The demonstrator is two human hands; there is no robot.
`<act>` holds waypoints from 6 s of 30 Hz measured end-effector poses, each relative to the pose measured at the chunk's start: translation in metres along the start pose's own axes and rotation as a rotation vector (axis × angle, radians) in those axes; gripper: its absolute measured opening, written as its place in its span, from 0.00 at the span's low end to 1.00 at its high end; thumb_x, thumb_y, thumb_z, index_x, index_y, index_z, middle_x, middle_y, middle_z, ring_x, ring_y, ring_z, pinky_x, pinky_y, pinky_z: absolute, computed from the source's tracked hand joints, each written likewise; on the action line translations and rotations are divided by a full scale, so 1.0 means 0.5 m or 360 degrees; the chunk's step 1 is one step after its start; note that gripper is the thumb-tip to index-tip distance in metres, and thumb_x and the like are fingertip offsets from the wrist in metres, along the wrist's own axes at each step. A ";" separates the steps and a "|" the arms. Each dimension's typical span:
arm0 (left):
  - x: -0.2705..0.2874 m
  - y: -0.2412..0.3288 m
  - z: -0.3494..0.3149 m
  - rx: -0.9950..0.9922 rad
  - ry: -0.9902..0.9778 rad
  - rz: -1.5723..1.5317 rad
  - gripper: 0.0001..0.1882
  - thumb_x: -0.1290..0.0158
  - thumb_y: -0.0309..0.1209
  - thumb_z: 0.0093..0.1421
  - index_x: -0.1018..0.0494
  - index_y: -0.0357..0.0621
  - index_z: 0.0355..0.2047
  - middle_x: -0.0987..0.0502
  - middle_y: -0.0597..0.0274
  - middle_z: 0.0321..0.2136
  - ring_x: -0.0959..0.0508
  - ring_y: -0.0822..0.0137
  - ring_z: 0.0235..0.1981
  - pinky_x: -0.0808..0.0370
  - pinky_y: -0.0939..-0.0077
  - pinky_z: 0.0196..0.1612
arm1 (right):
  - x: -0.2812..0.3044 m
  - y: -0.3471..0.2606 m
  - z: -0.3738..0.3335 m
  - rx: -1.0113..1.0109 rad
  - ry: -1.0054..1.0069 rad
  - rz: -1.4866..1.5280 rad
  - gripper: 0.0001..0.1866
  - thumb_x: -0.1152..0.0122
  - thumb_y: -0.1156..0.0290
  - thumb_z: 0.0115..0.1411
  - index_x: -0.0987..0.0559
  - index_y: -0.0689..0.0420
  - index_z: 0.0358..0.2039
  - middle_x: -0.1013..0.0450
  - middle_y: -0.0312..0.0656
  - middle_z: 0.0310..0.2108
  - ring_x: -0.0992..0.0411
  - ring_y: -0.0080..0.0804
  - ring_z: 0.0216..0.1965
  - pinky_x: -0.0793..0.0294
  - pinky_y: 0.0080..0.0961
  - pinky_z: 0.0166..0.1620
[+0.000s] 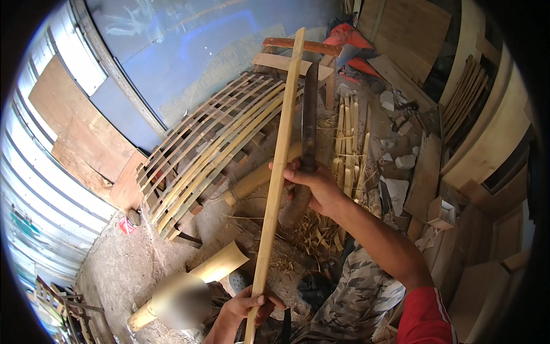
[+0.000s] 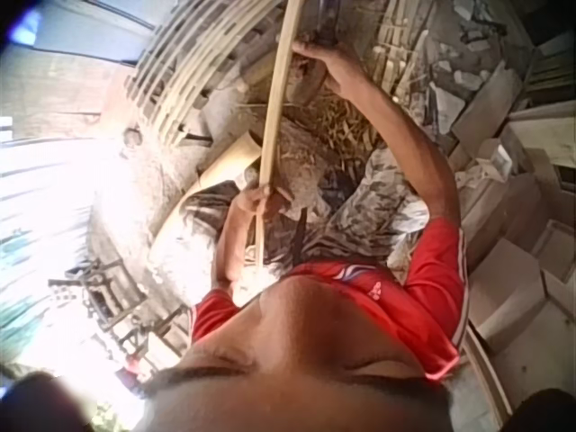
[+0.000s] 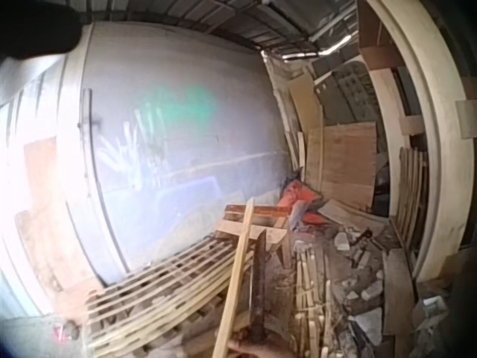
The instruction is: The person sits on the floor and uses a curved blade to shave and smooth a long bamboo strip. They hold the strip with one hand and repeatedly draw the blade along its length, rotating the strip to work different sides. Bamboo shavings accumulate on the floor.
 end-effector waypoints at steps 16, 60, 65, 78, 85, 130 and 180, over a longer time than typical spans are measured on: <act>0.011 0.028 0.054 -0.0246 0.0518 0.0027 0.25 0.53 0.52 0.67 0.32 0.40 0.46 0.28 0.59 0.28 0.26 0.69 0.19 0.29 0.79 0.19 | 0.007 0.011 -0.005 0.0007 -0.0131 -0.0024 0.07 0.44 0.79 0.62 0.32 0.52 0.37 0.23 0.51 0.48 0.22 0.40 0.48 0.18 0.37 0.44; 0.014 0.058 0.017 -0.0181 0.1112 0.0733 0.27 0.45 0.32 0.65 0.43 0.38 0.60 0.29 0.67 0.23 0.27 0.76 0.17 0.28 0.80 0.21 | 0.009 0.005 -0.087 0.0377 -0.0033 -0.2698 0.28 0.38 0.38 0.57 0.26 0.53 0.25 0.29 0.35 0.18 0.27 0.27 0.19 0.30 0.23 0.22; 0.021 0.090 0.012 -0.0207 0.1193 0.0786 0.30 0.43 0.33 0.63 0.43 0.38 0.60 0.28 0.68 0.24 0.27 0.76 0.18 0.28 0.80 0.21 | -0.059 0.095 -0.175 0.0850 -0.0560 -0.2966 0.33 0.43 0.33 0.56 0.28 0.54 0.21 0.33 0.35 0.14 0.31 0.30 0.13 0.33 0.26 0.18; 0.018 0.091 0.024 -0.0139 0.1180 0.0799 0.33 0.43 0.28 0.60 0.45 0.36 0.63 0.27 0.65 0.28 0.27 0.76 0.18 0.27 0.81 0.20 | -0.056 0.094 -0.185 0.0985 -0.0601 -0.2985 0.34 0.44 0.33 0.58 0.29 0.54 0.16 0.35 0.36 0.12 0.31 0.31 0.12 0.33 0.28 0.16; 0.013 0.102 0.027 -0.0195 0.1246 0.0762 0.33 0.43 0.27 0.60 0.45 0.38 0.63 0.27 0.65 0.27 0.27 0.76 0.18 0.27 0.81 0.20 | -0.057 0.094 -0.178 0.1024 -0.0620 -0.2978 0.36 0.48 0.31 0.59 0.32 0.52 0.13 0.35 0.35 0.11 0.31 0.30 0.11 0.33 0.27 0.14; 0.011 0.135 0.015 -0.0247 0.1264 0.0944 0.25 0.44 0.29 0.62 0.37 0.35 0.57 0.26 0.64 0.27 0.26 0.75 0.20 0.27 0.80 0.21 | -0.035 0.071 -0.132 0.1044 -0.0474 -0.3000 0.36 0.50 0.31 0.60 0.31 0.52 0.12 0.35 0.36 0.09 0.32 0.31 0.10 0.34 0.30 0.15; 0.000 0.089 -0.001 -0.0042 0.1068 0.0904 0.29 0.42 0.27 0.59 0.39 0.35 0.58 0.28 0.65 0.24 0.27 0.75 0.19 0.28 0.80 0.22 | 0.284 -0.195 0.031 0.0232 0.0924 -0.3082 0.37 0.51 0.32 0.61 0.20 0.59 0.26 0.31 0.43 0.11 0.26 0.44 0.17 0.28 0.42 0.24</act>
Point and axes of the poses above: each hand's wrist, its own z-axis towards the middle knuckle, its own x-axis out of the back of the hand, y = z × x, the point moved 8 cm from there along z, towards the middle knuckle
